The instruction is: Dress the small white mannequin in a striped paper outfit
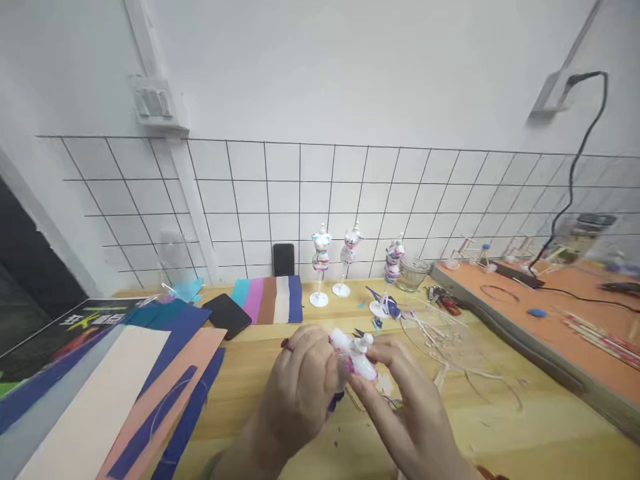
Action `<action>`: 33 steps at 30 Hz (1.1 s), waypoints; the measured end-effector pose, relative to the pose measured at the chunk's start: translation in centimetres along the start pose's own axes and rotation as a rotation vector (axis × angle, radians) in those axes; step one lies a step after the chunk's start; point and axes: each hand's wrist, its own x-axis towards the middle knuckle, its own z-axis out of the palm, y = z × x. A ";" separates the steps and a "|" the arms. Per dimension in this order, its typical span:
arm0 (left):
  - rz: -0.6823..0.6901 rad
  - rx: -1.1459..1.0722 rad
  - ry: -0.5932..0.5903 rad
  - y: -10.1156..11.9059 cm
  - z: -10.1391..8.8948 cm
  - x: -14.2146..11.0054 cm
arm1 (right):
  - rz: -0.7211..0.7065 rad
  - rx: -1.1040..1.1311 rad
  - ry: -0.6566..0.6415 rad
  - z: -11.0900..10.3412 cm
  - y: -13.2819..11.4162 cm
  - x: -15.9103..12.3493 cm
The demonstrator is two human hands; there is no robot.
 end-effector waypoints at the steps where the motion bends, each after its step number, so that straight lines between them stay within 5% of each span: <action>1: -0.044 -0.008 0.001 -0.1 -0.1 0.0 | 0.013 0.003 0.005 0.0 0.1 0.0; 15: -0.806 -0.609 -0.034 -0.2 -0.5 0.9 | 0.061 0.083 -0.040 -0.3 1.2 0.3; 29: -1.000 -0.884 -0.116 -0.3 -1.5 2.2 | -0.112 0.085 -0.286 -1.7 0.0 1.0; 33: -1.134 -0.955 -0.093 -1.7 -1.0 1.6 | -0.308 0.190 -0.336 -0.7 -0.9 1.0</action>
